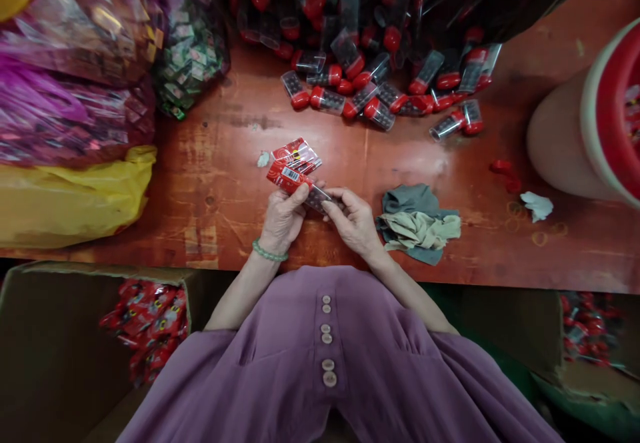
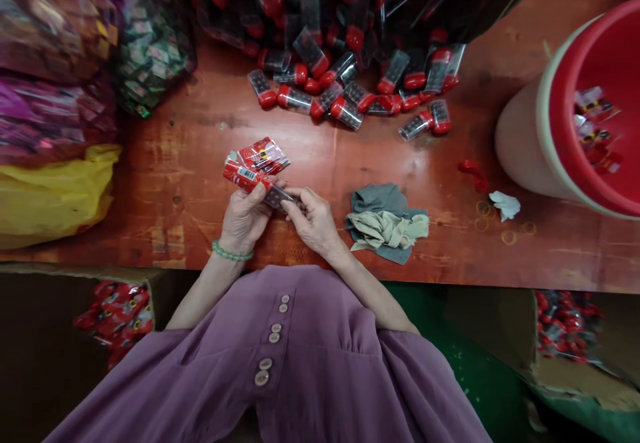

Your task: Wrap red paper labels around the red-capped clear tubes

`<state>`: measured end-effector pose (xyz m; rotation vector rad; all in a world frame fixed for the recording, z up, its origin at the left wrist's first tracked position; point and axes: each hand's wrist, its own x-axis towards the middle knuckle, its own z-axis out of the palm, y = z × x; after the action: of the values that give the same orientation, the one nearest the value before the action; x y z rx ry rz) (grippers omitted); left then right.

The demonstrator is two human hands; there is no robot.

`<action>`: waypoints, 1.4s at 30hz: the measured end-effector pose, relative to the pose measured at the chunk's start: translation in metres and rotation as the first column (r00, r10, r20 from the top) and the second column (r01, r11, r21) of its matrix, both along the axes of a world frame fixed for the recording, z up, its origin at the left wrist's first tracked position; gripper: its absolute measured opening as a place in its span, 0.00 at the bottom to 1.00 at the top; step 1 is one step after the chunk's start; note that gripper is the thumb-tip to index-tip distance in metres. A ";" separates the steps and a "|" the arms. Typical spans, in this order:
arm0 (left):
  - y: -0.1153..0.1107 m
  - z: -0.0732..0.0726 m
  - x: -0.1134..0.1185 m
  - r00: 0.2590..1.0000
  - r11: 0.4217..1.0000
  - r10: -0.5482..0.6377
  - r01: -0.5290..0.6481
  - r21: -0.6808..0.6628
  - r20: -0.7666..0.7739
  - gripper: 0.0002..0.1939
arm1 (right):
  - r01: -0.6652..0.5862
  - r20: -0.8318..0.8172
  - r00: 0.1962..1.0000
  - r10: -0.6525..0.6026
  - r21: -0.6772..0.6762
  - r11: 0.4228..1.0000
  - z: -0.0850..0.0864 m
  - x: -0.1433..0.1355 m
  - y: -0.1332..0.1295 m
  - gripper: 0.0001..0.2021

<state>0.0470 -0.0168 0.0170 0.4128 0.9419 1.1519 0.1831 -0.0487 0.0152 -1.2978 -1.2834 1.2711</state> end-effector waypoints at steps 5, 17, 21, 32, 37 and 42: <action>0.002 -0.004 0.003 0.999 1.000 -0.025 0.025 -0.002 -0.040 0.20 | 0.014 0.065 0.998 -0.019 0.067 0.998 -0.002 -0.005 0.000 0.08; 0.000 -0.010 0.004 1.000 1.000 0.008 -0.007 -0.029 0.009 0.22 | 0.120 -0.181 0.974 -0.137 -0.102 0.988 -0.005 -0.019 0.007 0.15; -0.005 -0.010 0.011 1.000 0.999 -0.010 0.010 -0.036 0.002 0.22 | 0.190 -0.242 0.944 -0.224 -0.154 0.970 -0.003 -0.023 0.013 0.19; -0.007 0.006 0.006 0.999 1.000 0.031 -0.031 -0.005 0.041 0.21 | 0.102 -0.371 0.911 -0.180 -0.219 0.970 -0.006 -0.022 0.016 0.20; -0.013 0.008 0.013 0.999 0.999 0.043 -0.042 -0.013 0.033 0.21 | 0.148 -0.351 0.909 -0.223 -0.227 0.963 -0.011 -0.020 0.013 0.24; -0.020 0.008 0.015 0.999 0.999 0.038 -0.038 0.006 0.006 0.22 | 0.138 -0.409 0.886 -0.219 -0.217 0.966 -0.016 -0.019 0.009 0.26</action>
<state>0.0616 -0.0363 0.0249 0.3974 0.9447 1.1900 0.1646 -0.0397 -0.0008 -1.1429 -0.7304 1.4656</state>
